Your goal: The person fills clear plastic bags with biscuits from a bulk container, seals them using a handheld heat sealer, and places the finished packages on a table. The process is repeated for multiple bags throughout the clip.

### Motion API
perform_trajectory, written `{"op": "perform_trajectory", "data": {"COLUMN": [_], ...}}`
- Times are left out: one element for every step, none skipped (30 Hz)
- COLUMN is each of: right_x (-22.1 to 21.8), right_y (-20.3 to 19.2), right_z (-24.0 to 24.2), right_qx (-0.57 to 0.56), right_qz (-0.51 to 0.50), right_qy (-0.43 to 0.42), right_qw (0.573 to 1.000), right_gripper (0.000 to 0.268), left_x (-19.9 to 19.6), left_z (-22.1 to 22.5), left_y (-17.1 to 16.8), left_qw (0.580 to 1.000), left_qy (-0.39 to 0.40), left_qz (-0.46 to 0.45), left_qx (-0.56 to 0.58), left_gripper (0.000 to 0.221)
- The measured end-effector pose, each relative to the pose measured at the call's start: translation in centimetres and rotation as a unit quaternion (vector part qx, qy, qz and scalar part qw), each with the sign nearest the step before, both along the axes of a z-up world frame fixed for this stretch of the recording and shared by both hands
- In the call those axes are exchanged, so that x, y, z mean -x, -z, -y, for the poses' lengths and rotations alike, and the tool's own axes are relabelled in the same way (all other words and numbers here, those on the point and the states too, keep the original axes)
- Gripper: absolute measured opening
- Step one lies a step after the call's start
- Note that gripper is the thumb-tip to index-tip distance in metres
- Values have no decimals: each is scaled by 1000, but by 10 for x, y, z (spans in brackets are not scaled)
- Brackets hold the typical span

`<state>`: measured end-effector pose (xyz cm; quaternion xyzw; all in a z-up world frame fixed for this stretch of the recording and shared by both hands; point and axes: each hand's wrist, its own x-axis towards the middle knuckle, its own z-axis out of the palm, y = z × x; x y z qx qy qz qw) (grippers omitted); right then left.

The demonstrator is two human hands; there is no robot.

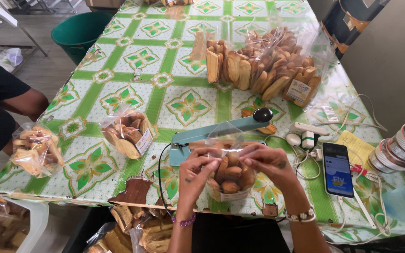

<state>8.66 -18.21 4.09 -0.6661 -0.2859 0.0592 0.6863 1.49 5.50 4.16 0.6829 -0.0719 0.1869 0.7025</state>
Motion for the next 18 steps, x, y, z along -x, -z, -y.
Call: {"op": "perform_trajectory", "data": {"right_x": [0,-3,-5,-6,-6,-5,-4,-4,-4,-6,-8,-8,-8,-9,-10,-11,-13,-15], "right_y": [-1,-3,-4,-5,-4,-1,2,5,8,9,10,10,10,7,4,1,-2,-4], "right_z": [1,2,3,4,5,5,5,3,1,-3,-7,-12,-15,-18,-21,-23,-25,-26], "right_qx": [16,30,45,25,6,-13,-56,-100,-143,-166,-188,-210,-197,-185,-172,-153,-134,-114], "right_qz": [-31,-58,-85,-66,-46,-30,-40,-50,-59,-69,-79,-90,-71,-50,-30,-29,-29,-28], "right_qy": [2,4,7,-12,-30,-49,-61,-72,-84,-44,-5,35,27,19,11,13,15,17], "right_qw": [999,998,995,997,998,998,996,991,984,983,979,973,977,981,985,988,990,993], "right_gripper": [19,20,21,20,19,19,19,20,21,12,11,19,25,32,39,41,43,45], "left_x": [-1,-5,-9,-10,-10,-9,-8,-9,-10,-14,-20,-23,-26,-29,-31,-34,-37,-39], "left_z": [-1,-2,-3,-5,-6,-7,-7,-8,-8,-9,-8,-8,-8,-8,-9,-9,-10,-11], "left_y": [3,6,8,12,15,19,23,25,25,24,22,20,18,15,13,10,9,8], "left_qw": [999,998,995,994,992,990,985,977,966,968,969,969,972,974,977,982,986,989], "left_qy": [8,17,26,36,46,55,68,80,91,70,49,28,29,31,34,36,38,40], "left_qz": [-25,-47,-69,-75,-81,-90,-76,-61,-46,-22,3,26,16,8,-1,-9,-18,-25], "left_qx": [21,41,60,71,81,93,142,190,238,241,242,244,234,223,212,188,164,140], "left_gripper": [18,20,22,23,24,25,23,22,21,15,16,22,25,28,32,33,35,36]}}
